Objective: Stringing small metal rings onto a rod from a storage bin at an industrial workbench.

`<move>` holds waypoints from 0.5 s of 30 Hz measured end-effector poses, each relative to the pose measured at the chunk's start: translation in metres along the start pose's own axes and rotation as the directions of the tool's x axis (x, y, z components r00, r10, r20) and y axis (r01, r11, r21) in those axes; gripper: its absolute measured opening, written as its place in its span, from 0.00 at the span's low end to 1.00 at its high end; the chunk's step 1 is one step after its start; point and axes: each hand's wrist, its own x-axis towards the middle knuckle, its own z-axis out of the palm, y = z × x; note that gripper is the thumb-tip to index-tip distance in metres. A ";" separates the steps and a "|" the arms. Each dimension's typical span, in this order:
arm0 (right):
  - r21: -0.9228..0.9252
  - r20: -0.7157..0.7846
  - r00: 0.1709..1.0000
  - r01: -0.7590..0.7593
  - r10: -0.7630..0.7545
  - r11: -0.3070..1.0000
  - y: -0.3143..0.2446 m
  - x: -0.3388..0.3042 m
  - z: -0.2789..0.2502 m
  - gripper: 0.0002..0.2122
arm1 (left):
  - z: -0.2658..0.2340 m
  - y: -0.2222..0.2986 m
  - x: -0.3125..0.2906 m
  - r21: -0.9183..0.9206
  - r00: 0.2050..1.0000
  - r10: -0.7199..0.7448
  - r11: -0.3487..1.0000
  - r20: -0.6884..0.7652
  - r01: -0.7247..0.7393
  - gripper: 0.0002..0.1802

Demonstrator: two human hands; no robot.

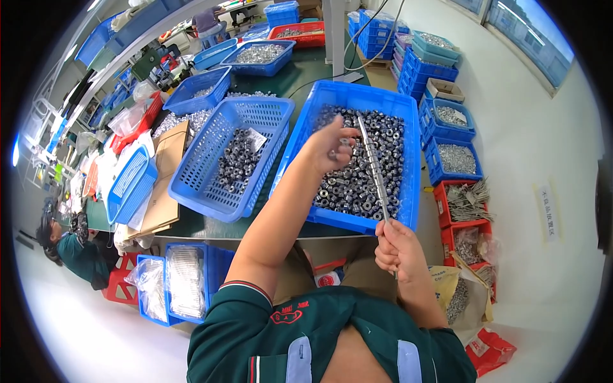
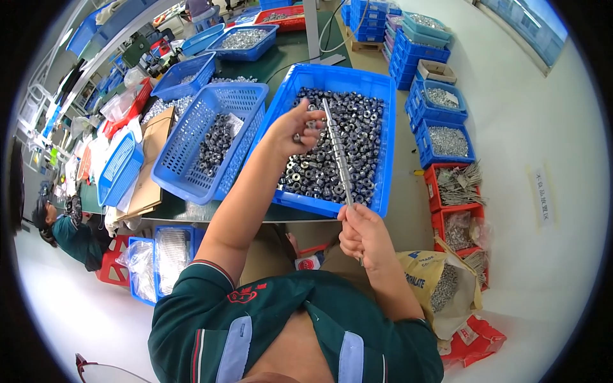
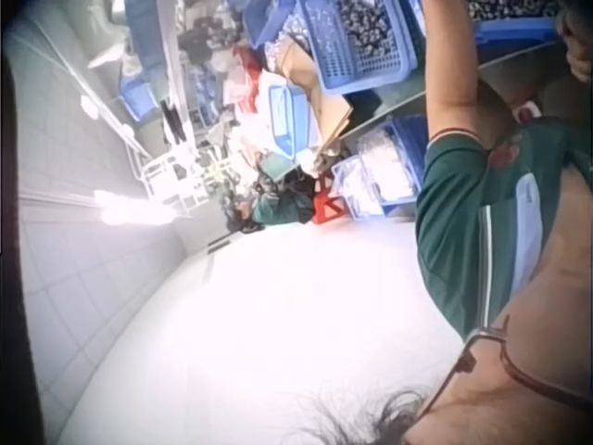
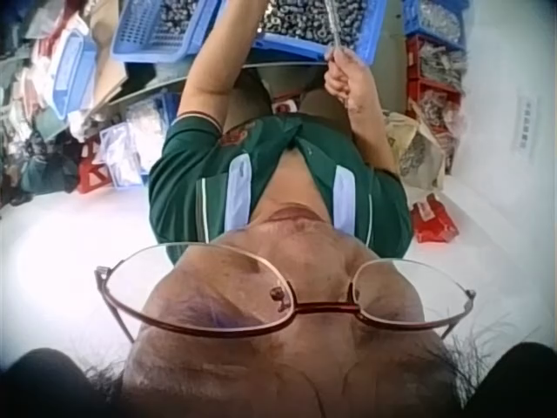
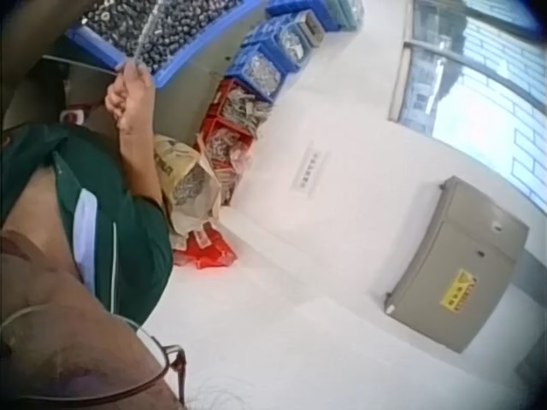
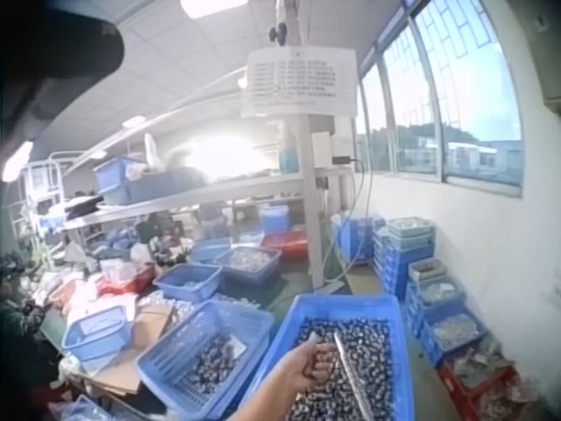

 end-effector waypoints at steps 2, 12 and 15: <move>-0.013 -0.002 1.000 -0.003 0.003 1.000 0.001 -0.002 -0.001 0.11 | -0.020 0.001 0.014 -0.294 0.962 0.098 0.940 -0.254 -0.174 0.18; -0.030 -0.024 0.999 -0.049 0.049 0.998 0.007 -0.012 -0.004 0.10 | -0.006 0.001 -0.004 -0.166 0.980 0.200 0.966 0.001 -0.197 0.12; -0.028 -0.031 0.998 -0.061 0.060 0.998 0.008 -0.014 -0.005 0.10 | 0.001 0.000 -0.011 -0.112 0.971 0.220 0.971 0.094 -0.210 0.11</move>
